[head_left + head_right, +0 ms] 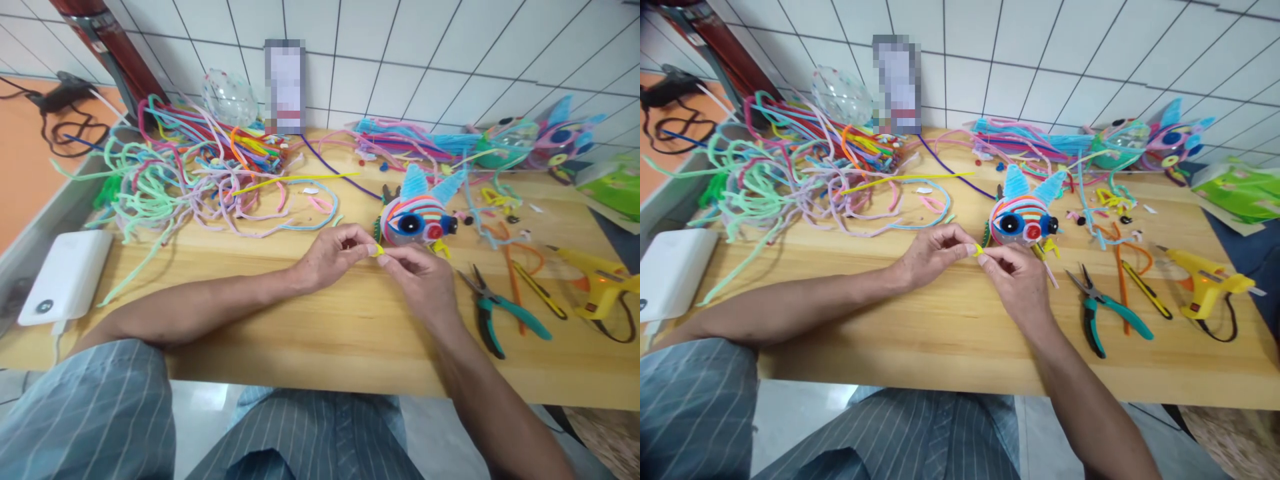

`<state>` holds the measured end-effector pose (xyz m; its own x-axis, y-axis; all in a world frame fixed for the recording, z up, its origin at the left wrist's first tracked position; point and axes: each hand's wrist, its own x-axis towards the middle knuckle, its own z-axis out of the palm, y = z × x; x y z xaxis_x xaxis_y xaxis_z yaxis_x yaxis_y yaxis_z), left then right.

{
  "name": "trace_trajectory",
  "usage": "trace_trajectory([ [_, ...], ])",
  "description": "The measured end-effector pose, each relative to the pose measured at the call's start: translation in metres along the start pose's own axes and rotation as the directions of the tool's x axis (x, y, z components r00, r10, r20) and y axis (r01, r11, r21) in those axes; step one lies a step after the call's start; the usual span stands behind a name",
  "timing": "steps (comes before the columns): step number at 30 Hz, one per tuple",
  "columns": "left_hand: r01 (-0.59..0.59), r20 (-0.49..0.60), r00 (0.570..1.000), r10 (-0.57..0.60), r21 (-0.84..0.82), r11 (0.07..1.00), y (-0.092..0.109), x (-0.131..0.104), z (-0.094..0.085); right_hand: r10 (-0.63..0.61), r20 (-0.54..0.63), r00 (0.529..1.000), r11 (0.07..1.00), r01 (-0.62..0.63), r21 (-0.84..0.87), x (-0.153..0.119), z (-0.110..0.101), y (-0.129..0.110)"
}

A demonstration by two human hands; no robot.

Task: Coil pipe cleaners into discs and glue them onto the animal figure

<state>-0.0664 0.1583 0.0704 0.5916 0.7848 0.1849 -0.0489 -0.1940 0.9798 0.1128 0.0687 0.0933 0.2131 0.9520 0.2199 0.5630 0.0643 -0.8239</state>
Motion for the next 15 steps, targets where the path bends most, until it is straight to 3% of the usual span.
trace_trajectory([
  [4,0.046,-0.036,0.998,-0.052,-0.162,0.986,-0.004,-0.004,0.008,0.115,0.005,0.993,0.987,-0.115,0.109,-0.001,0.006,0.003],
  [9,0.102,-0.046,0.992,-0.118,-0.272,0.957,-0.012,-0.008,0.014,0.156,-0.011,0.988,0.976,-0.152,0.153,-0.003,0.011,0.003],
  [12,0.114,0.044,0.993,-0.107,-0.243,0.963,-0.010,-0.005,0.010,0.153,-0.002,0.988,0.977,-0.151,0.148,-0.002,0.009,0.003],
  [15,0.028,0.120,0.993,-0.019,-0.072,0.997,-0.003,0.000,0.002,0.119,0.017,0.993,0.990,-0.120,0.071,-0.002,0.005,0.002],
])
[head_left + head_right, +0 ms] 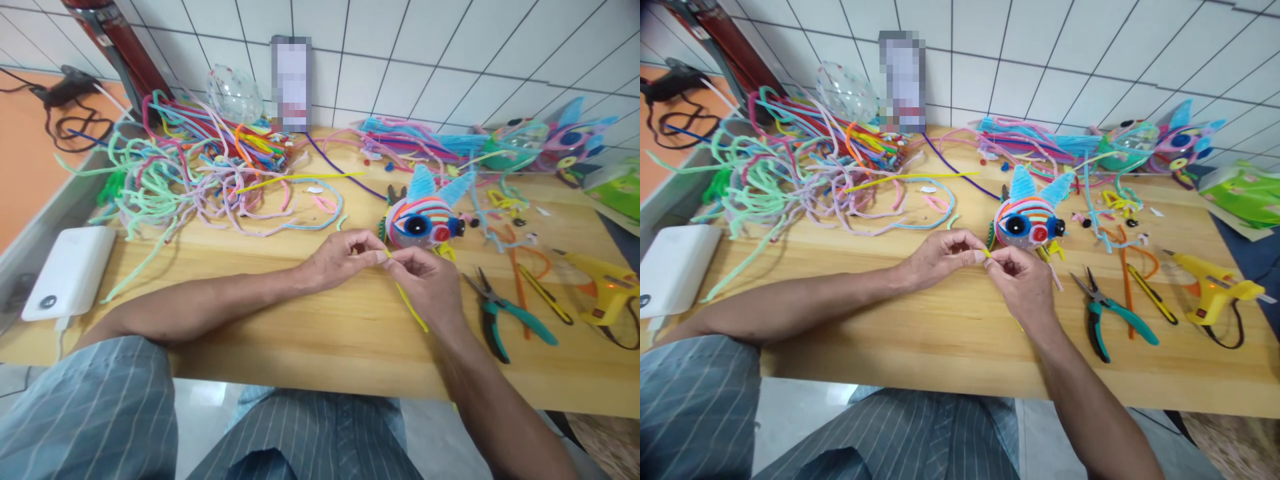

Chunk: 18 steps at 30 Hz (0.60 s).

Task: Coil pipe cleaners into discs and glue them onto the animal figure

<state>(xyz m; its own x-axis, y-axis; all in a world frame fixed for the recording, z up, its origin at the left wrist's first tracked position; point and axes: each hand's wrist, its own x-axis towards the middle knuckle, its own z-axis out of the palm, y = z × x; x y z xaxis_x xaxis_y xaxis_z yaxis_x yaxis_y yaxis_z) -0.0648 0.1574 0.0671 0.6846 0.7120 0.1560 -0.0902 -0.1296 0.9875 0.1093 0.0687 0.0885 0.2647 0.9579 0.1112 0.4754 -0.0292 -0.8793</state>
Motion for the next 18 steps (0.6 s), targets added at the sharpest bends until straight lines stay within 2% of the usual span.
trace_trajectory([
  [4,-0.120,0.037,0.993,0.114,0.277,0.953,0.008,0.003,-0.008,-0.083,-0.001,0.997,0.988,0.082,-0.128,-0.001,-0.002,-0.002],
  [7,-0.150,0.001,0.987,0.159,0.327,0.933,0.009,0.002,-0.008,-0.074,0.011,0.997,0.992,0.074,-0.098,-0.002,-0.002,-0.003],
  [10,-0.126,-0.093,0.983,0.156,0.266,0.956,0.006,-0.001,-0.003,-0.023,0.029,0.999,1.000,0.023,0.001,-0.001,-0.001,-0.001],
  [14,-0.049,-0.198,0.978,0.064,0.083,0.995,-0.003,-0.005,0.007,0.014,0.012,1.000,0.995,-0.015,0.100,0.001,0.005,0.002],
  [18,-0.013,-0.198,0.980,-0.006,-0.095,0.995,-0.010,-0.007,0.012,0.029,0.010,1.000,0.990,-0.030,0.138,0.001,0.007,0.008],
])
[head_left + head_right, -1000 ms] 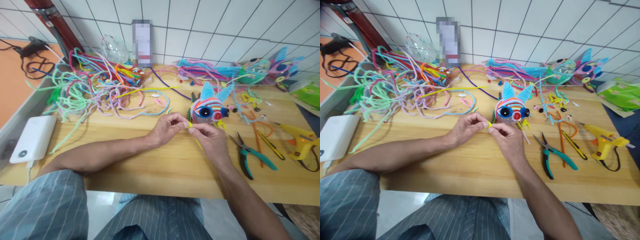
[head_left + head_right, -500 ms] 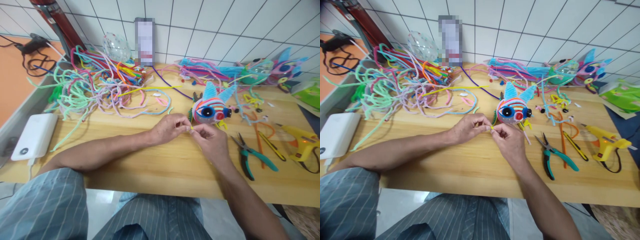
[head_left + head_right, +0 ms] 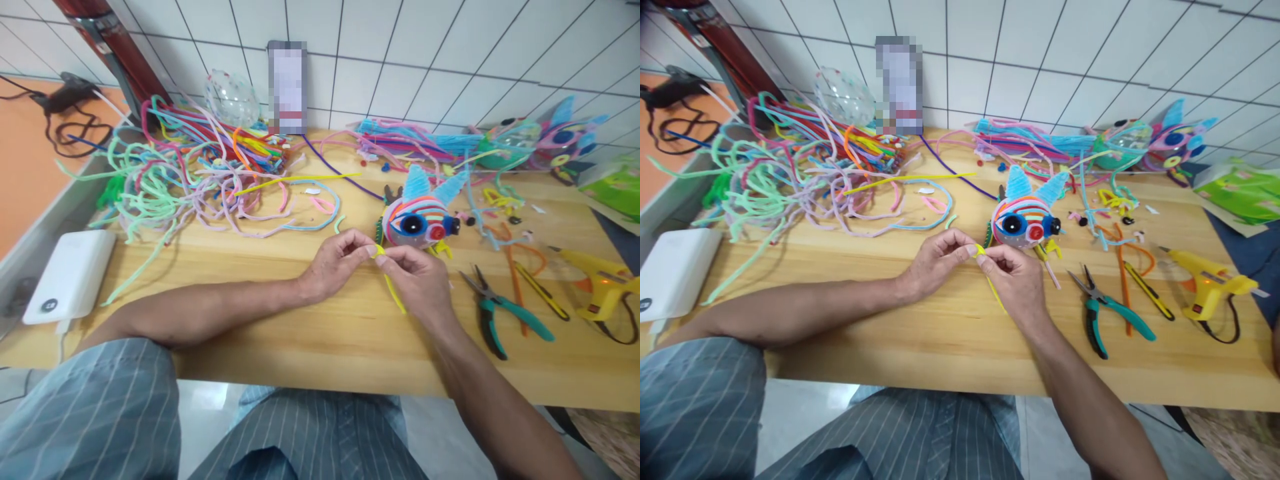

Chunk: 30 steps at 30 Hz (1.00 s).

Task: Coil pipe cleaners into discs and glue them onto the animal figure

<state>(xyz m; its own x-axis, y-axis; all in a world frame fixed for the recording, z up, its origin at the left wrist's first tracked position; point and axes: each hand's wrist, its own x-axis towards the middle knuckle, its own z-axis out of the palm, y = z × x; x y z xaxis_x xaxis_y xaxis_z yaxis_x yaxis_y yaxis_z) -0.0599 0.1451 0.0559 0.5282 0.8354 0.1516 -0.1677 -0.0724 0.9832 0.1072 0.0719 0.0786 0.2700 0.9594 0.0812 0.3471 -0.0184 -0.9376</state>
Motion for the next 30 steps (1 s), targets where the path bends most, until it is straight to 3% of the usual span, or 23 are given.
trace_trajectory([
  [3,0.002,0.095,0.996,-0.005,0.029,1.000,0.002,0.003,-0.004,0.010,0.005,1.000,1.000,-0.009,-0.023,0.000,-0.002,0.001],
  [6,-0.096,0.181,0.982,0.058,0.209,0.973,0.008,0.009,-0.011,-0.029,0.030,0.999,0.995,0.032,-0.099,-0.001,-0.005,-0.002],
  [11,-0.335,0.302,0.930,0.207,0.473,0.815,0.015,0.014,-0.019,-0.219,0.038,0.975,0.920,0.220,-0.326,-0.003,-0.007,-0.007],
  [15,-0.423,0.368,0.897,0.244,0.558,0.714,0.018,0.014,-0.020,-0.290,0.062,0.955,0.869,0.290,-0.402,-0.003,-0.007,-0.006],
  [20,-0.367,0.229,0.929,0.291,0.479,0.797,0.016,0.010,-0.016,-0.246,-0.002,0.969,0.919,0.233,-0.318,-0.004,-0.004,-0.005],
  [30,-0.160,0.017,0.987,0.161,0.272,0.949,0.012,0.004,-0.008,-0.268,-0.115,0.957,0.934,0.229,-0.275,-0.008,0.003,-0.008],
])
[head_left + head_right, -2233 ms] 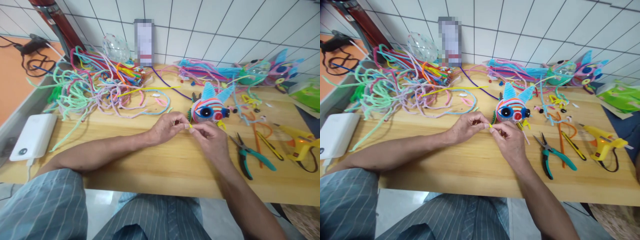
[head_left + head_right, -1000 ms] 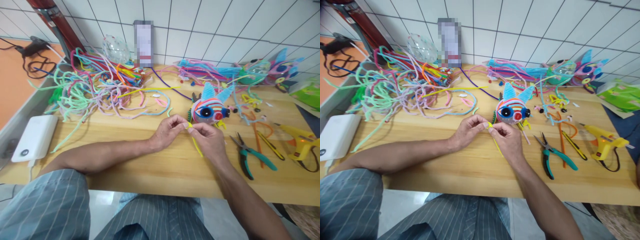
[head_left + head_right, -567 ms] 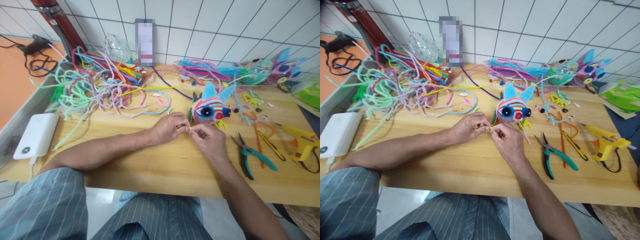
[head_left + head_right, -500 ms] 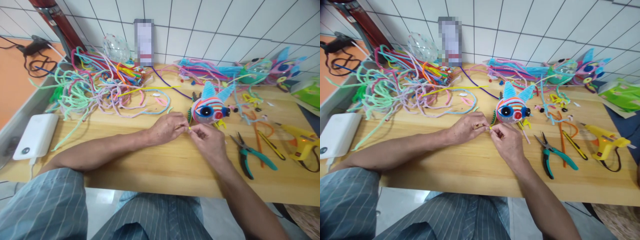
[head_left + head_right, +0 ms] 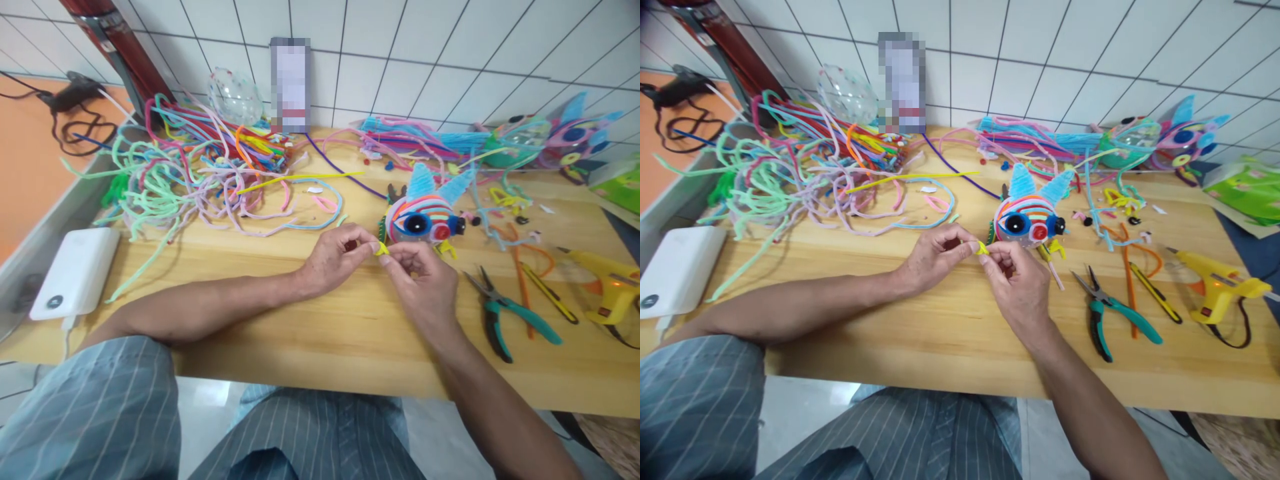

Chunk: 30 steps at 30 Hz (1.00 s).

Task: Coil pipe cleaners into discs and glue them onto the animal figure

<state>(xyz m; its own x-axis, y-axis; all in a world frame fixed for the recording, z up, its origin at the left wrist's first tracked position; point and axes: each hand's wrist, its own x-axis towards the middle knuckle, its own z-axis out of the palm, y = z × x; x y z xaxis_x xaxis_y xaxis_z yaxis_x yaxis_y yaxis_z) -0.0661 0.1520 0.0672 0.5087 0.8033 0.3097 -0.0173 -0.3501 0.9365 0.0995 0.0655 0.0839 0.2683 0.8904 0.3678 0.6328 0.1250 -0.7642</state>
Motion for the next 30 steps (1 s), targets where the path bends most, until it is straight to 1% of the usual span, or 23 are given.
trace_trajectory([
  [2,0.043,-0.015,0.999,-0.044,-0.079,0.996,-0.001,-0.001,0.002,-0.037,-0.011,0.999,0.999,0.036,-0.022,0.000,0.000,0.000],
  [5,0.073,-0.037,0.996,-0.080,-0.162,0.984,-0.003,-0.003,0.005,-0.079,-0.001,0.997,0.996,0.078,-0.050,-0.001,0.000,-0.001],
  [10,0.102,-0.070,0.990,-0.120,-0.226,0.969,-0.007,-0.004,0.009,-0.088,-0.008,0.996,0.993,0.087,-0.083,-0.001,0.001,-0.004],
  [14,0.154,-0.083,0.980,-0.182,-0.269,0.951,-0.008,-0.005,0.011,-0.087,0.015,0.996,0.989,0.088,-0.118,-0.001,0.001,-0.007],
  [19,0.236,-0.055,0.961,-0.273,-0.360,0.903,-0.004,-0.005,0.012,-0.100,0.005,0.995,0.984,0.099,-0.146,-0.002,0.000,-0.009],
  [23,0.284,-0.028,0.944,-0.328,-0.434,0.855,0.000,-0.005,0.011,-0.049,-0.007,0.999,0.997,0.049,-0.064,-0.002,0.001,-0.007],
  [26,0.302,0.001,0.940,-0.342,-0.476,0.826,0.001,-0.005,0.012,-0.020,-0.017,1.000,0.999,0.019,-0.038,-0.003,0.000,-0.006],
  [30,0.305,0.030,0.940,-0.339,-0.518,0.799,0.001,-0.005,0.013,-0.063,-0.029,0.998,0.995,0.060,-0.082,-0.003,-0.002,-0.007],
])
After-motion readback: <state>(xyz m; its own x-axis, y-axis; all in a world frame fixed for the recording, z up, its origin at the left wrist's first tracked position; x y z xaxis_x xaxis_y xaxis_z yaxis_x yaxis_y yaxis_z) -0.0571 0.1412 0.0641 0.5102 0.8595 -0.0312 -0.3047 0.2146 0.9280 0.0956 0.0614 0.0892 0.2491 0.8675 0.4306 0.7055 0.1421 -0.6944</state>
